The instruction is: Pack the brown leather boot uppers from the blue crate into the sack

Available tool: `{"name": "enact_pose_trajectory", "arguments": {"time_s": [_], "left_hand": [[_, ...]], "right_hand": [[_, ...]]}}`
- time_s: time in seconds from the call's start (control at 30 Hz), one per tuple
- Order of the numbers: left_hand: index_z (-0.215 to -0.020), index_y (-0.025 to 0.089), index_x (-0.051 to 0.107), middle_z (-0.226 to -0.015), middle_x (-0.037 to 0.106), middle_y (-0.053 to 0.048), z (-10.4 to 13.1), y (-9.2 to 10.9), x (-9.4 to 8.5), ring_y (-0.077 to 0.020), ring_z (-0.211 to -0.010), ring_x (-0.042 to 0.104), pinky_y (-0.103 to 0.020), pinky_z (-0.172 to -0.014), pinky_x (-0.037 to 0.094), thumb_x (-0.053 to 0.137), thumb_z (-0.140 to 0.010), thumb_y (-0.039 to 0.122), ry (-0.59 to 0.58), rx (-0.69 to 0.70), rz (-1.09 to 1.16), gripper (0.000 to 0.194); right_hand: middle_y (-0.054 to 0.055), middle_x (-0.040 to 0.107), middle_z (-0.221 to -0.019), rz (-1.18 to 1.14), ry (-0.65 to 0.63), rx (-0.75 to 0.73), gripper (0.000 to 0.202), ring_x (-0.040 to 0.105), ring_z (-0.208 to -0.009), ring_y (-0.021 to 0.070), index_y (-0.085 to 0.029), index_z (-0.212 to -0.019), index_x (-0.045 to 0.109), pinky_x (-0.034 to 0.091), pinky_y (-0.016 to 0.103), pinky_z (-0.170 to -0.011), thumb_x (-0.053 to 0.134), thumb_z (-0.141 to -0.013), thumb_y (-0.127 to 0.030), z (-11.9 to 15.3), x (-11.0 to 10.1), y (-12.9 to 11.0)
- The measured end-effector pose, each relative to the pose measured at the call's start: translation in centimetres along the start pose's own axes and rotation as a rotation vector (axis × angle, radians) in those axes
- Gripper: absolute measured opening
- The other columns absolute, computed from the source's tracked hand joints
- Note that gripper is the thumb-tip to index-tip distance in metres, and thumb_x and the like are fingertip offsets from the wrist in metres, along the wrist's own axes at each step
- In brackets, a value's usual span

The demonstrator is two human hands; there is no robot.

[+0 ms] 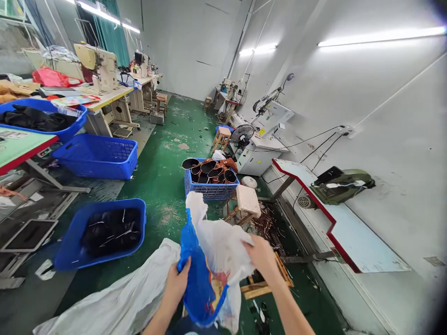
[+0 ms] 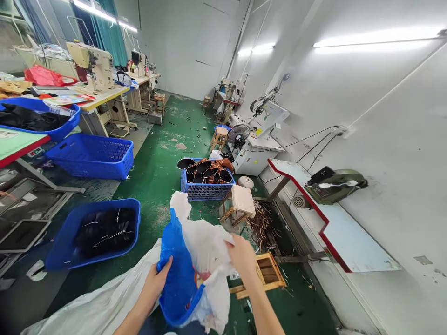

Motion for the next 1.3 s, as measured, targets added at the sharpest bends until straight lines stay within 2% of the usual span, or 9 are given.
{"name": "enact_pose_trajectory", "arguments": {"time_s": [0.07,0.13,0.3,0.43,0.53,0.7,1.0,1.17,1.3], "left_hand": [[-0.094,0.014,0.071,-0.085,0.076,-0.011,-0.5,-0.1,-0.9,-0.0327,-0.087,0.071,-0.04,-0.079,0.056,0.068,-0.06,0.079,0.03,-0.022,0.057,0.074],[-0.101,0.013,0.07,-0.089,0.076,-0.012,-0.9,-0.1,-1.4,-0.0311,-0.085,0.071,-0.041,-0.08,0.056,0.068,-0.064,0.077,0.064,-0.037,0.101,0.073],[-0.104,0.011,0.07,-0.087,0.075,-0.012,-1.8,0.1,-1.5,-0.0288,-0.078,0.069,-0.041,-0.077,0.056,0.068,-0.068,0.074,0.13,-0.003,0.154,0.072],[-0.103,0.011,0.07,-0.089,0.073,-0.011,-2.6,0.6,-2.5,-0.0275,-0.083,0.066,-0.042,-0.083,0.054,0.066,-0.07,0.073,0.209,0.066,0.169,0.071],[-0.1,0.011,0.07,-0.084,0.071,-0.009,-3.1,1.2,-3.5,-0.0272,-0.083,0.065,-0.042,-0.083,0.053,0.068,-0.068,0.072,0.265,0.101,0.168,0.069],[-0.092,0.013,0.069,-0.066,0.061,-0.003,-3.3,2.1,-4.5,-0.0248,-0.074,0.061,-0.045,-0.082,0.053,0.066,-0.069,0.072,0.337,0.13,0.137,0.063],[-0.089,0.016,0.07,-0.069,0.063,-0.003,-2.7,2.6,-3.4,-0.0263,-0.08,0.063,-0.045,-0.089,0.052,0.071,-0.067,0.066,0.336,0.148,0.092,0.055],[-0.093,0.013,0.07,-0.073,0.066,-0.005,-2.2,3.0,-3.2,-0.0256,-0.079,0.065,-0.045,-0.088,0.054,0.069,-0.068,0.068,0.332,0.146,0.073,0.061],[-0.1,0.013,0.071,-0.077,0.069,-0.007,-1.4,2.4,-3.3,-0.0265,-0.081,0.067,-0.046,-0.088,0.054,0.068,-0.069,0.07,0.338,0.133,0.014,0.066]], "right_hand": [[0.01,0.075,-0.095,0.039,0.046,0.101,0.034,0.069,-0.089,0.0274,-0.022,-0.096,0.071,0.04,0.03,-0.066,0.041,-0.098,-0.039,0.9,-1.7,2.8],[0.011,0.075,-0.097,0.065,0.072,0.204,0.04,0.069,-0.09,0.0294,-0.023,-0.102,0.07,0.04,0.032,-0.067,0.037,-0.099,-0.045,2.0,-3.1,5.3],[0.018,0.074,-0.104,0.078,0.14,0.448,0.052,0.068,-0.09,0.0328,-0.018,-0.12,0.067,0.045,0.035,-0.066,0.03,-0.099,-0.047,4.9,-4.7,9.7],[0.021,0.073,-0.098,0.059,0.188,0.567,0.058,0.068,-0.08,0.0318,-0.014,-0.106,0.07,0.047,0.036,-0.06,0.024,-0.099,-0.048,7.1,-5.2,11.6],[0.02,0.073,-0.093,0.045,0.213,0.593,0.058,0.068,-0.079,0.0326,-0.015,-0.102,0.071,0.048,0.037,-0.062,0.024,-0.099,-0.049,8.0,-5.1,11.9],[0.02,0.073,-0.098,0.039,0.276,0.63,0.06,0.069,-0.087,0.0353,-0.016,-0.123,0.065,0.049,0.04,-0.073,0.021,-0.1,-0.049,9.0,-4.8,11.9],[0.02,0.074,-0.094,0.045,0.312,0.643,0.059,0.07,-0.086,0.0353,-0.014,-0.126,0.064,0.049,0.041,-0.072,0.021,-0.101,-0.046,10.2,-4.9,12.3],[0.019,0.074,-0.094,0.018,0.34,0.615,0.055,0.069,-0.086,0.0338,-0.014,-0.129,0.062,0.046,0.037,-0.07,0.023,-0.102,-0.043,10.4,-4.7,11.8],[0.016,0.074,-0.089,-0.025,0.322,0.59,0.051,0.068,-0.082,0.0299,-0.015,-0.13,0.06,0.041,0.032,-0.065,0.024,-0.103,-0.04,10.9,-3.7,11.9]]}}
Point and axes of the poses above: each hand's wrist, its own z-axis away from the middle knuckle, its own x-axis out of the palm, y = z × x, the point moved 5 cm from there along -z, towards the middle knuckle
